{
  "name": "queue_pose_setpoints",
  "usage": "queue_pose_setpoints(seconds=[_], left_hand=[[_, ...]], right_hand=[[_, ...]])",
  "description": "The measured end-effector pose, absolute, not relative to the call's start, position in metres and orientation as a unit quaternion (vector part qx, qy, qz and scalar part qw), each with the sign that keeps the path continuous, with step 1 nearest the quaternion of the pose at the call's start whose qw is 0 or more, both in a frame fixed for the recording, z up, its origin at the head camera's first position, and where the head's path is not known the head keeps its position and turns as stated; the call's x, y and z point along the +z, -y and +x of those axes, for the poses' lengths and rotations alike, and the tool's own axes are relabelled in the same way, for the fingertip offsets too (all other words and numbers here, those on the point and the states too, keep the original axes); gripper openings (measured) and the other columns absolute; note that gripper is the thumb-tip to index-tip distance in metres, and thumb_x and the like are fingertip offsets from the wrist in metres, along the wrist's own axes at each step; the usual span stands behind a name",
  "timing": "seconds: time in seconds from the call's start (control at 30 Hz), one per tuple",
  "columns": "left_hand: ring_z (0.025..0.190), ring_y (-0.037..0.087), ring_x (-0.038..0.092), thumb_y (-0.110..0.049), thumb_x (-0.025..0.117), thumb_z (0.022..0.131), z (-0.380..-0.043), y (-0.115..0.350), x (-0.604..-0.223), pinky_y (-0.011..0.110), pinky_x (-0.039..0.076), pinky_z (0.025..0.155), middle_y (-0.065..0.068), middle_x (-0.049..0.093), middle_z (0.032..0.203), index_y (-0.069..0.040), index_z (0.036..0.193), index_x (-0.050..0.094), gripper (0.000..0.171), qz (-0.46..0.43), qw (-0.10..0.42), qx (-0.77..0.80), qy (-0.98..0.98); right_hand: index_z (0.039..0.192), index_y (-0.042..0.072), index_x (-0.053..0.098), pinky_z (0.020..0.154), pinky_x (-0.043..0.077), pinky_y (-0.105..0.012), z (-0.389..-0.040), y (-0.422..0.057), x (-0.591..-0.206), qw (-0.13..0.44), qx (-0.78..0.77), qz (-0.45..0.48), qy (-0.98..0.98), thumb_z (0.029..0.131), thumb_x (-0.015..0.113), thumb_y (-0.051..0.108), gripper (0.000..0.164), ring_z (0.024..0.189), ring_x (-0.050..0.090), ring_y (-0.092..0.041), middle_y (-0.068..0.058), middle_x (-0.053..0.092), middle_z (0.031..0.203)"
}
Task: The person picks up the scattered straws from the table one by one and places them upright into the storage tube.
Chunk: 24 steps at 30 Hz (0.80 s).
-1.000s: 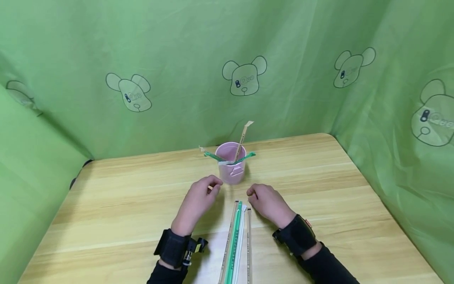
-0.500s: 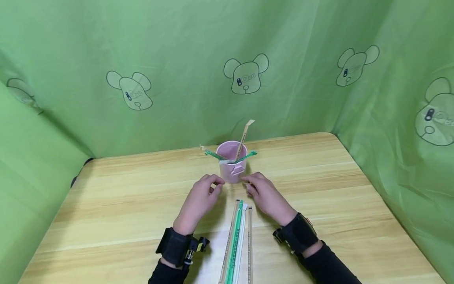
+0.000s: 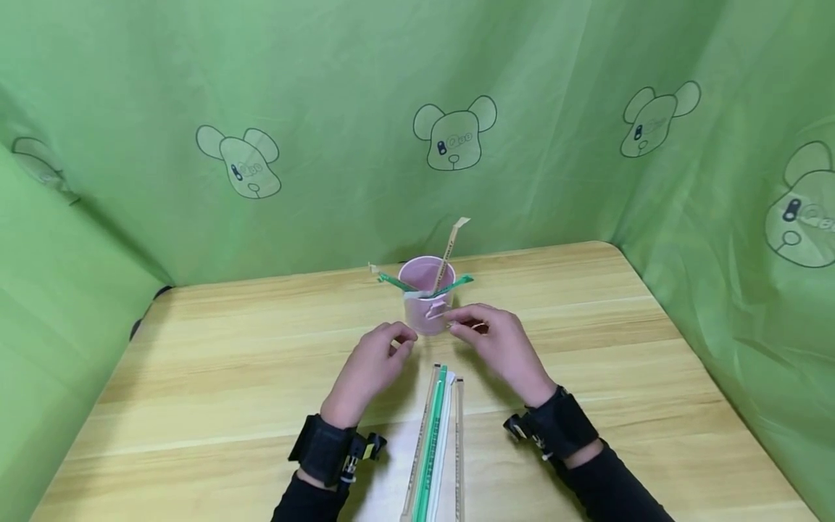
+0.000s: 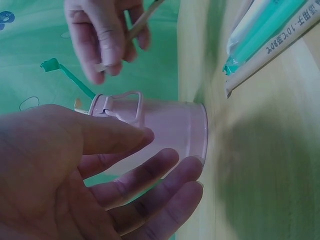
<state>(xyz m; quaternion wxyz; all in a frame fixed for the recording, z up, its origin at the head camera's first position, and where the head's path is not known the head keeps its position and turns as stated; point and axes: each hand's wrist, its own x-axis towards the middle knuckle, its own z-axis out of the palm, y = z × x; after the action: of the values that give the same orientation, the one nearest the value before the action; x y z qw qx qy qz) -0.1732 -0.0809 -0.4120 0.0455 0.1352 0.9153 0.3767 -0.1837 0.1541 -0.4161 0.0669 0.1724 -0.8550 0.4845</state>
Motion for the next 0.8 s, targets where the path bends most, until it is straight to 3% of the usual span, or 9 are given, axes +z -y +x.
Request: queue_pose_setpoints(seconds=[0.17, 0.37, 0.5, 0.8], left_hand=[[0.097, 0.023, 0.066, -0.012, 0.062, 0.108, -0.174, 0.080, -0.413, 0.045, 0.057, 0.087, 0.009, 0.071, 0.115, -0.006, 0.120, 0.073, 0.017, 0.135, 0.053, 0.375, -0.916], [0.093, 0.023, 0.066, -0.010, 0.061, 0.107, -0.175, 0.080, -0.414, 0.043, 0.057, 0.082, 0.012, 0.071, 0.114, -0.002, 0.122, 0.071, 0.019, 0.139, 0.055, 0.381, -0.913], [0.094, 0.024, 0.066, -0.009, 0.061, 0.107, -0.175, 0.080, -0.414, 0.043, 0.057, 0.082, 0.012, 0.071, 0.114, -0.002, 0.122, 0.071, 0.019, 0.139, 0.054, 0.385, -0.911], [0.097, 0.024, 0.068, -0.005, 0.061, 0.107, -0.176, 0.081, -0.411, 0.042, 0.059, 0.085, 0.009, 0.072, 0.110, -0.002, 0.116, 0.073, 0.016, 0.137, 0.012, 0.434, -0.890]], right_hand=[[0.115, 0.012, 0.082, 0.084, 0.059, -0.034, -0.180, -0.151, -0.410, 0.102, 0.490, 0.227, 0.836, 0.093, 0.081, 0.003, 0.023, 0.099, 0.069, -0.011, 0.007, 0.077, 0.111], [0.107, 0.011, 0.083, 0.090, 0.058, -0.027, -0.177, -0.150, -0.405, 0.144, 0.489, 0.261, 0.820, 0.089, 0.082, -0.004, 0.024, 0.106, 0.069, -0.013, 0.007, 0.078, 0.109], [0.107, 0.012, 0.083, 0.094, 0.057, -0.026, -0.176, -0.152, -0.403, 0.159, 0.502, 0.254, 0.811, 0.089, 0.080, -0.007, 0.026, 0.112, 0.070, -0.015, 0.002, 0.076, 0.114], [0.112, 0.009, 0.081, 0.089, 0.057, -0.025, -0.179, -0.158, -0.397, 0.235, 0.505, 0.288, 0.779, 0.085, 0.082, -0.011, 0.033, 0.103, 0.068, -0.017, 0.002, 0.075, 0.110]])
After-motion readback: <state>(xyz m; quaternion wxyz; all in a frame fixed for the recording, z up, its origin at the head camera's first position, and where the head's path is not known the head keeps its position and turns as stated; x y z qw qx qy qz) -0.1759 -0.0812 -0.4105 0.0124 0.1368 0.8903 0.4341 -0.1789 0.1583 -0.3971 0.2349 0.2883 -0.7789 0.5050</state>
